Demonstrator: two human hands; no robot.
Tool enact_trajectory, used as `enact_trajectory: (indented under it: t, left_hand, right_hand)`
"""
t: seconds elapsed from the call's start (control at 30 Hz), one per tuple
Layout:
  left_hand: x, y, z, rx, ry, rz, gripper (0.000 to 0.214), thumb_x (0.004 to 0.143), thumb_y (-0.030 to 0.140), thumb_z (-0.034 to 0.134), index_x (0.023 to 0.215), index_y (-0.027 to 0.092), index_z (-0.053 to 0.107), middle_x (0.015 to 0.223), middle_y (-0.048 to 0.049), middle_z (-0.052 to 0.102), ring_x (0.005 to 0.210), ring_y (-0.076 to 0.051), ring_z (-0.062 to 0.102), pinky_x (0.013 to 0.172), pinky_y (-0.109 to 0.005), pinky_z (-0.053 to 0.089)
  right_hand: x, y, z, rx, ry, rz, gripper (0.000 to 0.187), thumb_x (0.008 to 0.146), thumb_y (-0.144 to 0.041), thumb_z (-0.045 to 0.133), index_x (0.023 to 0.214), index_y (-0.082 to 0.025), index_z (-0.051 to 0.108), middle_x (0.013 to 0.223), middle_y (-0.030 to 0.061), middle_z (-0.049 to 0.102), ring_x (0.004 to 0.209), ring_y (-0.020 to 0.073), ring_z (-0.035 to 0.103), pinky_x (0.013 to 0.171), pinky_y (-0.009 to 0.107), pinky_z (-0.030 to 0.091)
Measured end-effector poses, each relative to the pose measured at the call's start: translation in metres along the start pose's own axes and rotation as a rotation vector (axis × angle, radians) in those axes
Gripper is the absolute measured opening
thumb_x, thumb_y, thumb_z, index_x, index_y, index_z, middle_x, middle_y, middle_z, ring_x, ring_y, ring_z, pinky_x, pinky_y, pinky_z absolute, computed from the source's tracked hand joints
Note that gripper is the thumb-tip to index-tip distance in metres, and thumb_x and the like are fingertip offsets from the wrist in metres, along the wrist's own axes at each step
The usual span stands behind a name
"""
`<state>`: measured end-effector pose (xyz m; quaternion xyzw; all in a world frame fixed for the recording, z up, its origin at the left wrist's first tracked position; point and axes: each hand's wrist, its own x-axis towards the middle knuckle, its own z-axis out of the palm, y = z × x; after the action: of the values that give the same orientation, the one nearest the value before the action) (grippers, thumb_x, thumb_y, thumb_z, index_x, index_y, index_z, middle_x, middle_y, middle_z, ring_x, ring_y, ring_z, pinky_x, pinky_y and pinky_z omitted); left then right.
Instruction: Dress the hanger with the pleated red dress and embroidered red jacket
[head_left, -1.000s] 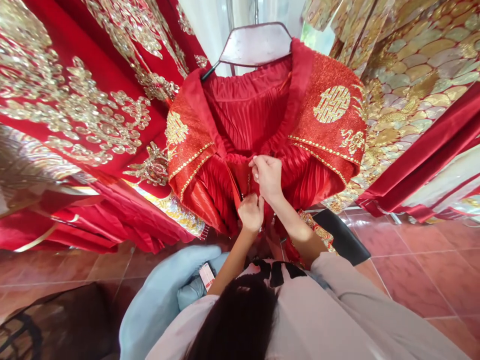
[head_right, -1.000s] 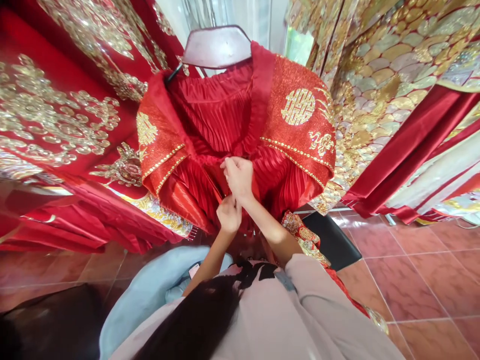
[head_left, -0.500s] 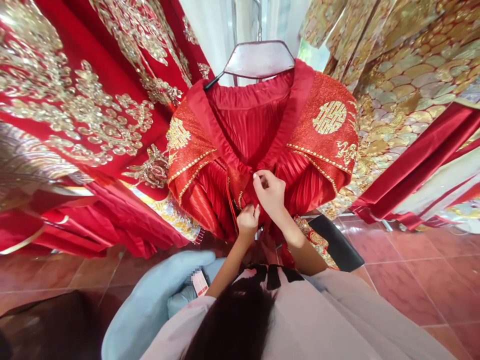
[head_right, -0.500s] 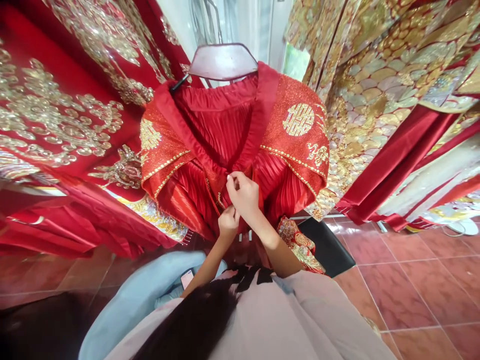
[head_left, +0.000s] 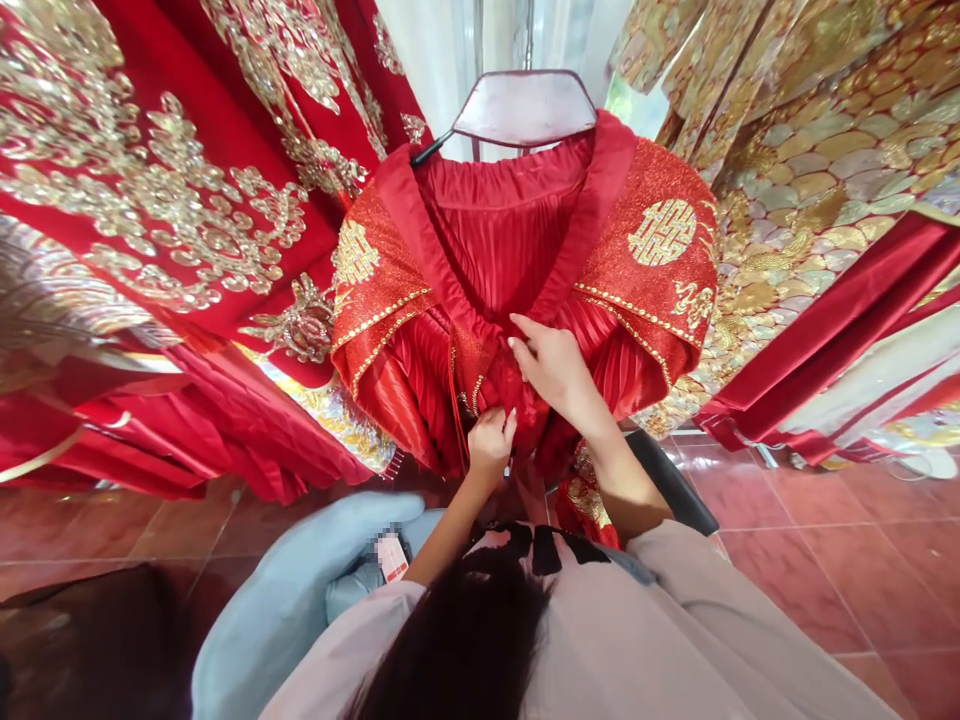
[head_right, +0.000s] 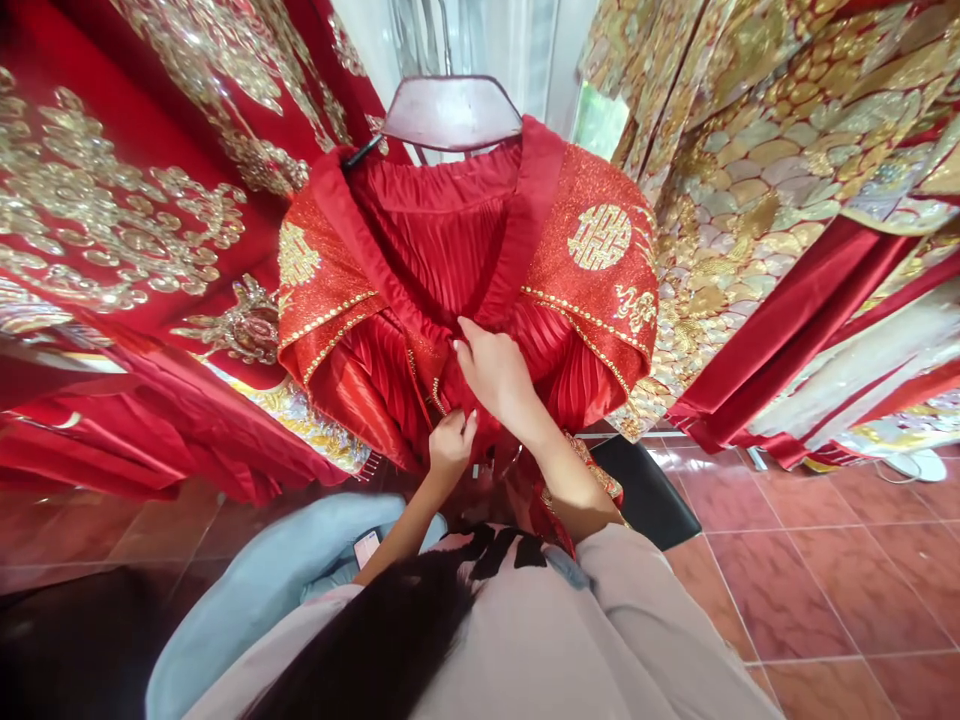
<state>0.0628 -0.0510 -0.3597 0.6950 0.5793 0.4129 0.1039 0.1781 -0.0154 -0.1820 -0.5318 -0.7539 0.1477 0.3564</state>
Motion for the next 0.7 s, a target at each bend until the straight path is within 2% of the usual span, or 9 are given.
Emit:
enact_trajectory:
  t: [0.07, 0.17, 0.27, 0.37, 0.5, 0.57, 0.63, 0.7]
  left_hand:
    - [-0.002, 0.003, -0.001, -0.001, -0.008, -0.006, 0.027, 0.094, 0.026, 0.044, 0.069, 0.019, 0.055, 0.069, -0.0069, 0.059, 0.067, -0.019, 0.057, 0.062, -0.027, 0.039]
    - [-0.004, 0.007, -0.005, -0.001, -0.013, -0.033, 0.027, 0.093, 0.024, 0.043, 0.068, 0.018, 0.053, 0.068, -0.0064, 0.058, 0.066, -0.018, 0.056, 0.062, -0.027, 0.038]
    - [-0.003, 0.011, -0.010, -0.043, -0.031, -0.094, 0.028, 0.090, 0.024, 0.044, 0.064, 0.018, 0.051, 0.065, -0.0050, 0.055, 0.066, -0.017, 0.054, 0.063, -0.026, 0.037]
    - [-0.001, 0.011, -0.016, -0.203, -0.026, -0.188, 0.027, 0.085, 0.027, 0.048, 0.060, 0.018, 0.050, 0.063, -0.0044, 0.054, 0.065, -0.017, 0.053, 0.063, -0.026, 0.037]
    - [0.007, 0.003, -0.031, -0.367, -0.015, -0.222, 0.024, 0.078, 0.034, 0.052, 0.061, 0.018, 0.054, 0.061, -0.0033, 0.055, 0.062, -0.017, 0.053, 0.061, -0.026, 0.040]
    - [0.014, 0.003, -0.043, -0.488, 0.011, -0.222, 0.026, 0.080, 0.040, 0.050, 0.076, 0.017, 0.061, 0.075, -0.0055, 0.063, 0.073, -0.018, 0.059, 0.069, -0.027, 0.045]
    - [0.023, 0.008, -0.055, -0.704, 0.007, -0.224, 0.036, 0.085, 0.047, 0.046, 0.092, 0.016, 0.064, 0.094, -0.0085, 0.066, 0.090, -0.021, 0.061, 0.082, -0.030, 0.046]
    - [0.032, 0.017, -0.064, -0.897, -0.027, -0.224, 0.042, 0.086, 0.054, 0.049, 0.088, 0.016, 0.065, 0.094, -0.0096, 0.067, 0.093, -0.022, 0.061, 0.087, -0.032, 0.045]
  right_hand:
    - [0.004, -0.003, 0.006, -0.122, -0.046, 0.055, 0.026, 0.089, -0.020, 0.047, 0.105, -0.014, 0.066, 0.072, 0.0063, 0.066, 0.065, 0.0178, 0.061, 0.066, 0.026, 0.038]
    - [0.008, -0.010, 0.008, -0.193, -0.131, 0.047, 0.028, 0.093, -0.024, 0.041, 0.098, -0.018, 0.068, 0.089, 0.0079, 0.070, 0.082, 0.0212, 0.066, 0.069, 0.026, 0.039]
    - [-0.001, -0.016, 0.004, -0.270, -0.213, 0.076, 0.027, 0.093, -0.027, 0.040, 0.099, -0.018, 0.065, 0.091, 0.0078, 0.071, 0.086, 0.0227, 0.067, 0.069, 0.026, 0.039]
    - [-0.027, -0.018, 0.008, -0.382, -0.313, 0.097, 0.027, 0.094, -0.028, 0.039, 0.095, -0.017, 0.063, 0.084, 0.0088, 0.070, 0.082, 0.0236, 0.068, 0.065, 0.026, 0.039]
    - [-0.063, -0.014, 0.038, -0.464, -0.446, 0.149, 0.033, 0.098, -0.027, 0.030, 0.098, -0.015, 0.062, 0.082, 0.0108, 0.070, 0.077, 0.0245, 0.069, 0.058, 0.027, 0.038]
    - [-0.070, -0.014, 0.054, -0.463, -0.481, 0.149, 0.035, 0.098, -0.024, 0.028, 0.103, -0.014, 0.061, 0.087, 0.0120, 0.071, 0.080, 0.0251, 0.069, 0.058, 0.027, 0.040]
    - [-0.070, -0.014, 0.061, -0.444, -0.505, 0.120, 0.035, 0.098, -0.022, 0.028, 0.106, -0.014, 0.061, 0.090, 0.0125, 0.071, 0.081, 0.0248, 0.069, 0.059, 0.027, 0.041]
    - [-0.067, -0.013, 0.056, -0.405, -0.507, 0.095, 0.033, 0.097, -0.021, 0.031, 0.101, -0.014, 0.063, 0.089, 0.0121, 0.071, 0.079, 0.0232, 0.069, 0.060, 0.026, 0.041]
